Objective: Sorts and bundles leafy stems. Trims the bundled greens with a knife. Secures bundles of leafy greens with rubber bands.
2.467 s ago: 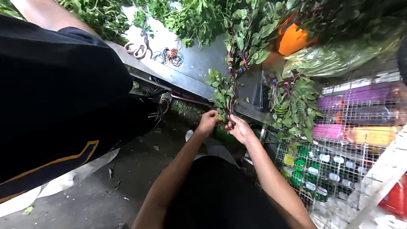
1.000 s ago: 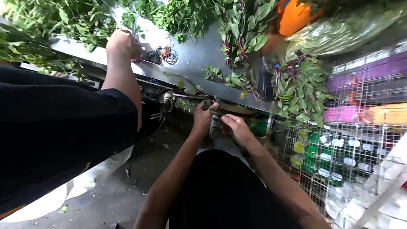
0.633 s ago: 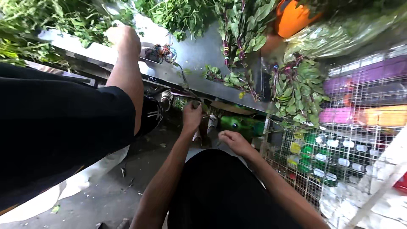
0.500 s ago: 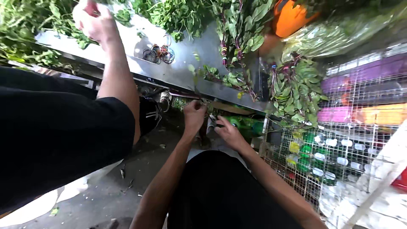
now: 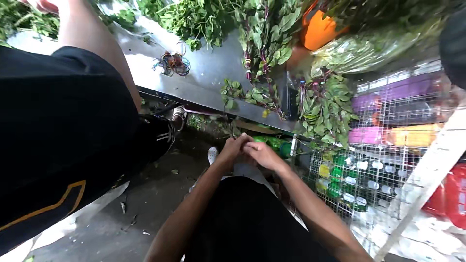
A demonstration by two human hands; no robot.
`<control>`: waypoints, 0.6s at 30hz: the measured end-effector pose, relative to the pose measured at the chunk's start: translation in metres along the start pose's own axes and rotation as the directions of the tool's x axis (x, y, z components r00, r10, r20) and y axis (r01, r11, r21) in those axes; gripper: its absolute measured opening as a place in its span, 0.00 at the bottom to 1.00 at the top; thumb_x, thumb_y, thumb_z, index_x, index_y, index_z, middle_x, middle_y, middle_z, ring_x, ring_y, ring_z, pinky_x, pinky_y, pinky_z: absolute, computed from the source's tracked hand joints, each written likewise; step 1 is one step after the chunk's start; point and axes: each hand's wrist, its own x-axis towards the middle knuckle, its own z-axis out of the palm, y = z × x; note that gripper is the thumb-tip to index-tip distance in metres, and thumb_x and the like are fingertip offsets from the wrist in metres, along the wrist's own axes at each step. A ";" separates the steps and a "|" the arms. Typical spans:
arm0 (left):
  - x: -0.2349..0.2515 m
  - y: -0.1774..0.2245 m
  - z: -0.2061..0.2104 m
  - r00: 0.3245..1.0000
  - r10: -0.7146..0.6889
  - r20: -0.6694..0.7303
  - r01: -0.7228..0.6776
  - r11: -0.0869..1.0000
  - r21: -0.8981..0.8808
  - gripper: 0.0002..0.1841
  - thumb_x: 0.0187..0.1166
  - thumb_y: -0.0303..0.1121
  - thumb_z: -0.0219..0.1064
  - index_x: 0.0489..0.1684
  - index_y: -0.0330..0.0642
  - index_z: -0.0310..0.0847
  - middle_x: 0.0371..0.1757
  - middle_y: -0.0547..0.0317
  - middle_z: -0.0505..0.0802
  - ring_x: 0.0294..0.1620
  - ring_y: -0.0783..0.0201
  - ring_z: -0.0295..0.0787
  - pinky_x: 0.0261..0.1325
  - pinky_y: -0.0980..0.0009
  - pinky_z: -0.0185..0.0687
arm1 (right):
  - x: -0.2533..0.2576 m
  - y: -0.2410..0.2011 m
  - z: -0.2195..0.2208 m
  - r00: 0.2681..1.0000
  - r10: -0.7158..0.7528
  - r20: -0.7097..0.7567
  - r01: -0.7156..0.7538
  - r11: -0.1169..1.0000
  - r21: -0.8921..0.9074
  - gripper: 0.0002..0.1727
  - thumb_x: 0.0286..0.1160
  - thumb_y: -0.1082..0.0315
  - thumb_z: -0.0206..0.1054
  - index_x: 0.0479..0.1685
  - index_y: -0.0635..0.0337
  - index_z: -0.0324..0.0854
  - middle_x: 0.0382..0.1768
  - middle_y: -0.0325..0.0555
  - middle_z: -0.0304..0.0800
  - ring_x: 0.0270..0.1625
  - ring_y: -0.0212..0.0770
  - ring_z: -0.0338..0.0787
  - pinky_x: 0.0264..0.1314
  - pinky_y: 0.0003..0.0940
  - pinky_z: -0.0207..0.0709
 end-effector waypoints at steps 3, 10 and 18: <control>-0.001 0.010 -0.010 0.998 -0.040 -0.045 0.040 0.999 -0.008 0.18 0.96 0.39 0.48 0.46 0.34 0.80 0.29 0.58 0.87 0.23 0.67 0.83 0.33 0.70 0.87 | 0.011 -0.002 -0.049 0.949 -0.015 -0.315 -0.082 0.953 -0.292 0.19 0.92 0.61 0.55 0.67 0.58 0.85 0.53 0.51 0.93 0.48 0.46 0.94 0.56 0.48 0.88; -0.017 0.023 -0.041 0.994 -0.069 0.086 0.065 0.997 0.051 0.18 0.95 0.41 0.48 0.40 0.41 0.80 0.14 0.72 0.66 0.10 0.75 0.58 0.14 0.80 0.59 | 0.071 0.015 -0.134 0.872 0.023 -0.489 -0.321 0.781 -0.535 0.19 0.87 0.68 0.55 0.68 0.63 0.83 0.56 0.69 0.90 0.58 0.71 0.90 0.58 0.73 0.79; -0.019 0.023 -0.019 0.992 -0.011 0.125 0.017 0.999 -0.045 0.18 0.95 0.41 0.49 0.40 0.42 0.81 0.13 0.73 0.66 0.09 0.76 0.57 0.14 0.79 0.57 | 0.059 0.009 -0.152 0.826 0.186 -0.532 -0.146 0.982 0.118 0.25 0.77 0.70 0.72 0.75 0.56 0.78 0.50 0.47 0.89 0.28 0.34 0.77 0.27 0.30 0.70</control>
